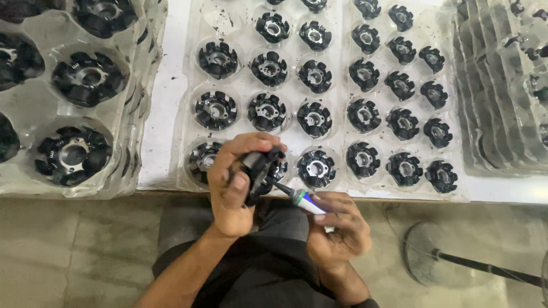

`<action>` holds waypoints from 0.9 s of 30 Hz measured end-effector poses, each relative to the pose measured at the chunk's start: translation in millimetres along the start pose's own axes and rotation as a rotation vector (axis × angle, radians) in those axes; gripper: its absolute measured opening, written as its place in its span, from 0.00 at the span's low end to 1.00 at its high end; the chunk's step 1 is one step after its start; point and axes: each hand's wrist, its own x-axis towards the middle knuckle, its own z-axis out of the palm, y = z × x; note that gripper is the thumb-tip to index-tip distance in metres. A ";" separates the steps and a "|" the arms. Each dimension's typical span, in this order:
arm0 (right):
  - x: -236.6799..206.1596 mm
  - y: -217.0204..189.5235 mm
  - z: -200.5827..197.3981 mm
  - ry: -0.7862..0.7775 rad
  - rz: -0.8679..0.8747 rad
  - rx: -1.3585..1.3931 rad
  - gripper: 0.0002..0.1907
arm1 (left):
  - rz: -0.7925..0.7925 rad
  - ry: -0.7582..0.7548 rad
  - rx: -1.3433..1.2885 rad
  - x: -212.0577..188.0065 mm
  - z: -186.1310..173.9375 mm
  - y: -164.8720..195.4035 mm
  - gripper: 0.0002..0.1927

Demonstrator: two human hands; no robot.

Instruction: The person picks up black plastic rotor parts from blister trays and applies adhesive from a small tube to each part, then places the treated parts back into the trays. They briefly wipe a part with a cloth and continue treating parts one at a time across the trays.

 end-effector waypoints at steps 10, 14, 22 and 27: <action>4.2 -27.4 -2.1 -0.101 -0.167 -0.136 0.15 | 0.135 -0.115 0.385 -9.0 -4.3 21.5 0.21; 4.6 -33.8 4.1 -0.093 -0.209 -0.244 0.14 | 0.144 -0.141 0.429 -5.3 -7.6 26.1 0.21; 14.7 -28.7 8.8 -0.108 -0.246 -0.230 0.16 | 0.059 -0.135 0.325 -4.3 -8.9 17.2 0.20; 15.4 -27.8 8.4 -0.123 -0.211 -0.207 0.16 | 0.013 -0.117 0.183 -4.2 -9.9 9.3 0.21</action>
